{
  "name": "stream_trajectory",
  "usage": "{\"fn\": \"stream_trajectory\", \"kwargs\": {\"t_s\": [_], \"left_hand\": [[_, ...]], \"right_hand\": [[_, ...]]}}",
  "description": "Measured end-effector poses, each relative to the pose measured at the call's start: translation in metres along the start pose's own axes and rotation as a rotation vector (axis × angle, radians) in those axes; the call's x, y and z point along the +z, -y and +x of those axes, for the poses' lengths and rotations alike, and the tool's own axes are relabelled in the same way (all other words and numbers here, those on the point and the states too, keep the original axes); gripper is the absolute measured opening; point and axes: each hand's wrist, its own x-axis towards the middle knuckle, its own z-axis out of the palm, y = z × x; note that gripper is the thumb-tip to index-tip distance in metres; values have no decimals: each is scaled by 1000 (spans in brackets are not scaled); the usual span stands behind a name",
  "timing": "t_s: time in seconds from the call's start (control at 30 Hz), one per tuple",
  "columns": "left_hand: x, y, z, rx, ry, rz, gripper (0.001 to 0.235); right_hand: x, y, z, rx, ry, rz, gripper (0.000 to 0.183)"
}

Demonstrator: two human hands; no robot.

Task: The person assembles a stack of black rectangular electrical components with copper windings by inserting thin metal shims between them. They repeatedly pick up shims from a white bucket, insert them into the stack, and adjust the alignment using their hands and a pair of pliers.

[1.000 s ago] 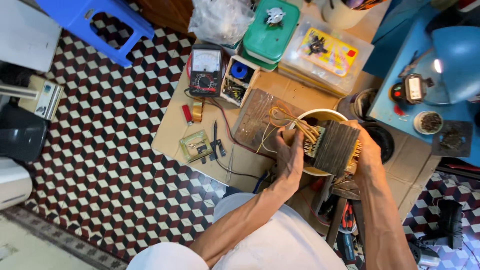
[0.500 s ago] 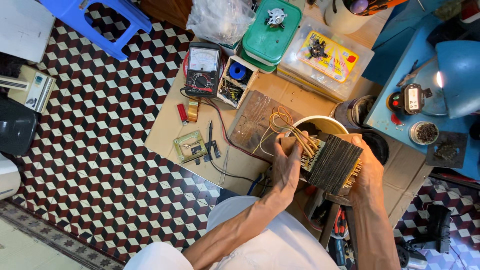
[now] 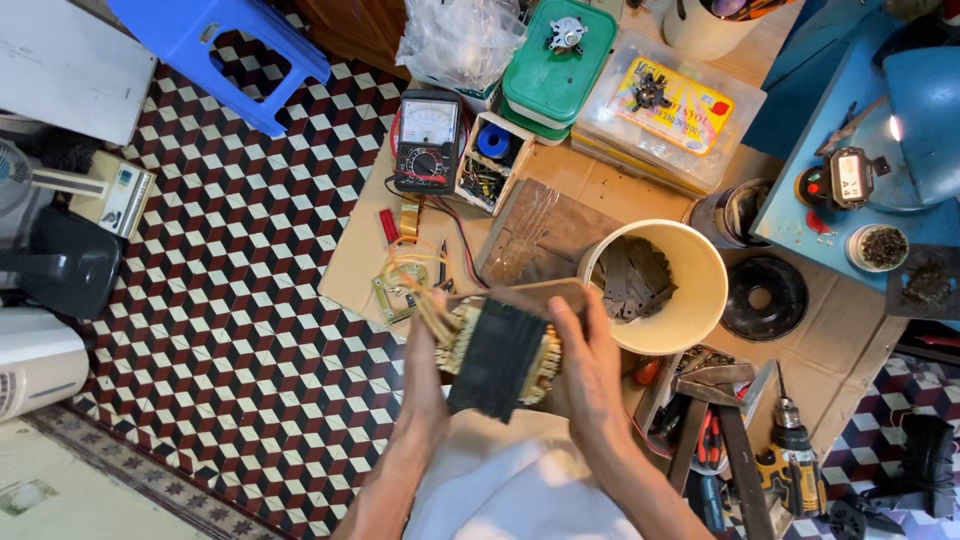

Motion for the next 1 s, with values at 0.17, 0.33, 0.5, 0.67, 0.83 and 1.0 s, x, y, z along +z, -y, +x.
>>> {"fn": "stream_trajectory", "kwargs": {"t_s": [0.17, 0.33, 0.5, 0.67, 0.83, 1.0], "left_hand": [[-51, 1, 67, -61, -58, 159, 68], [-64, 40, 147, 86, -7, 207, 65], [-47, 71, 206, 97, 98, 204, 53], [-30, 85, 237, 75, 153, 151, 42], [-23, 96, 259, 134, 183, 241, 47], [-29, 99, 269, 58, 207, 196, 75]], "right_hand": [[61, -54, 24, 30, -51, 81, 66], [85, -105, 92, 81, -103, 253, 65], [72, -132, 159, 50, -168, 56, 70], [63, -140, 197, 138, -212, 103, 74], [56, -150, 209, 137, -268, 128, 79], [59, -154, 214, 113, -299, 37, 77]]}}
